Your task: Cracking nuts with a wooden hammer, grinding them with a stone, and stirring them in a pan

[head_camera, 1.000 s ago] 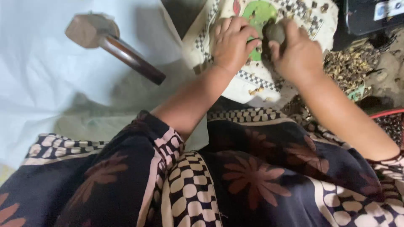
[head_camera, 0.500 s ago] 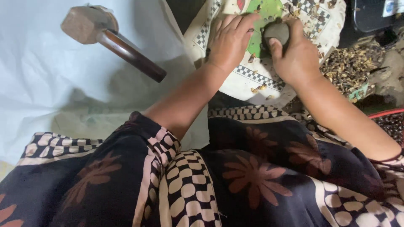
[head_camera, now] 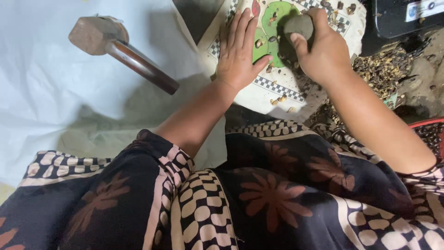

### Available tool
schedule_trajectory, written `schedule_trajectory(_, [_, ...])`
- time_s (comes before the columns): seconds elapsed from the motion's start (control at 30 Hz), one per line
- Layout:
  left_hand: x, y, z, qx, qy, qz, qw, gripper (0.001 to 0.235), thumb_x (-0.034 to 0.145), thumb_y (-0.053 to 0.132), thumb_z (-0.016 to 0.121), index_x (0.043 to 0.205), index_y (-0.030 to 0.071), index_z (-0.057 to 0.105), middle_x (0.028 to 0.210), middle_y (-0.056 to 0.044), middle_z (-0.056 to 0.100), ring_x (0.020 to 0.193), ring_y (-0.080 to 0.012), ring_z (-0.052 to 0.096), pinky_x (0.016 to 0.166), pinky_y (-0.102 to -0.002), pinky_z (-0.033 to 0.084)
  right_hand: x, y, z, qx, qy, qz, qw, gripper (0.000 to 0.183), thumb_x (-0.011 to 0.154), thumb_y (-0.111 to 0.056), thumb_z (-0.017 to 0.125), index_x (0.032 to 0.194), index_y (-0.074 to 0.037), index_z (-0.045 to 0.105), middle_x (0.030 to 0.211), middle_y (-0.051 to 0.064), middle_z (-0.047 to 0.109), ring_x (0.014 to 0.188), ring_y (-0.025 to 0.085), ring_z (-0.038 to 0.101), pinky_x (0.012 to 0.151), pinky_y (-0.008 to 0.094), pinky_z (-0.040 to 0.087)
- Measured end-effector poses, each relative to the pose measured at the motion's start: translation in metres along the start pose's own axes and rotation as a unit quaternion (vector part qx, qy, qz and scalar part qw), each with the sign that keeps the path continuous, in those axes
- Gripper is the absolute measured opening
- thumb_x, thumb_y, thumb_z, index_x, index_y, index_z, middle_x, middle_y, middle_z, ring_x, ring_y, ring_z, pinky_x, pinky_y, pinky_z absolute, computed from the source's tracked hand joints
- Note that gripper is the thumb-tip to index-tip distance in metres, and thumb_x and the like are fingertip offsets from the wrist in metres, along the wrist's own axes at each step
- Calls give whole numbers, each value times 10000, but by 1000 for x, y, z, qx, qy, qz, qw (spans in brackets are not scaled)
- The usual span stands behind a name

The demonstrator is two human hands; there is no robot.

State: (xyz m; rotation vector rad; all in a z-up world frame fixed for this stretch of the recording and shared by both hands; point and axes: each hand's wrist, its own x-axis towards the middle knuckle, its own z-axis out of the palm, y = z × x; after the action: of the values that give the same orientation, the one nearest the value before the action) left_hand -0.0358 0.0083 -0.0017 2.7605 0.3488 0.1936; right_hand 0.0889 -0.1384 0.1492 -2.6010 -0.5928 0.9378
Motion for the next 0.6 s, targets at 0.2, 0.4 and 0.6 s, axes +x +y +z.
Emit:
schedule_trajectory(0.2, [4,10,-30,103,-121,-13,987,1155,1179,942,744,1705,109,141,1743,-107,46,1630,-295,45,1362,-531,123,11,-10,6,31,-33,8,999,374,1113,-261,555,1410,-154,354,1241,302,630,1013,486,645,798,534,569])
schedule_trajectory(0.4, [8,7,-33,70,-151,-18,986,1237,1117,962,729,1706,75,99,1742,-126,7,1615,-311,-15,1350,-518,51,1,-29,-12,-69,-97,51,992,468,1094,-335,542,1484,-181,333,1276,293,623,1035,526,629,801,597,546])
schedule_trajectory(0.6, [6,6,-27,79,-151,-20,985,1418,1044,1007,889,1699,56,65,1752,-136,-11,1633,-316,-17,1376,-515,68,-1,-5,24,-152,113,-269,944,359,1061,-158,692,1369,-76,527,1197,198,698,973,415,677,951,588,446])
